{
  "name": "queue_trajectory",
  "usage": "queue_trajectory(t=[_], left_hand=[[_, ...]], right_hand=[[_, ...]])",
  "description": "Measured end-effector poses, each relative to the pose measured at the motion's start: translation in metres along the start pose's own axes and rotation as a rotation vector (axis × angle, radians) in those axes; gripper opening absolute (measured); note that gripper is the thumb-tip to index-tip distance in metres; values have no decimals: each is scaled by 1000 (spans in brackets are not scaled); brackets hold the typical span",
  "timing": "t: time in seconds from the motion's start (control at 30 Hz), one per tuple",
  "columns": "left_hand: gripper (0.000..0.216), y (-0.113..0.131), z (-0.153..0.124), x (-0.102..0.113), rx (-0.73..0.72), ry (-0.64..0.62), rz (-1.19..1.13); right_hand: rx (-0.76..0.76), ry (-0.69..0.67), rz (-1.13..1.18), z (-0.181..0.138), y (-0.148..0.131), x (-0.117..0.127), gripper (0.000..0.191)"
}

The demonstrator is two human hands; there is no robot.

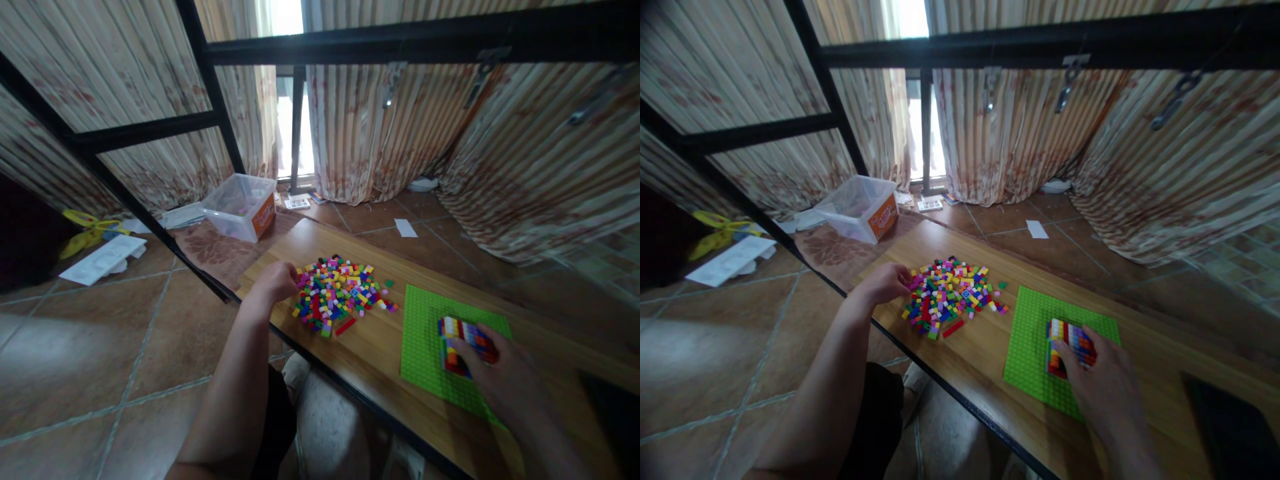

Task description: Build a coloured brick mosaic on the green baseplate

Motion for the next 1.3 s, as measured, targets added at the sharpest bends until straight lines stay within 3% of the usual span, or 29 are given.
queue_trajectory(t=[0.3,0.4,0.47,0.63,0.73,0.83,0.93,1.07,1.17,1.3], left_hand=[[14,-2,6,5,-5,19,0],[19,2,5,17,-19,81,-110],[20,14,-1,21,-98,58,-257],[15,87,-43,-2,-416,-277,-625],[16,139,-81,-43,-571,-576,-709],[15,172,-109,-86,-575,-808,-745],[18,184,-123,-113,-551,-964,-795],[25,180,-123,-123,-481,-1064,-845],[31,176,-121,-127,-400,-1118,-876],[31,181,-124,-132,-369,-1171,-918]], right_hand=[[-12,30,15,-3,-12,8,68],[-19,45,44,-6,-14,10,59],[-22,58,75,-8,-14,11,55],[-6,134,175,-10,-18,21,48],[26,280,297,-12,-27,39,40],[177,296,540,-16,-51,50,27],[353,98,664,-22,-81,46,20],[444,-125,654,-31,-98,39,19],[452,-165,643,-33,-98,38,17],[415,-116,614,-32,-90,37,14]])
Point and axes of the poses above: each hand's wrist, its own z-axis towards the middle knuckle, its own x-axis out of the back of the hand, y = z × x, the point moved 8 cm from there along z, towards the middle knuckle, and after that the axes turned 11 degrees about x, right-handed, at the moved point
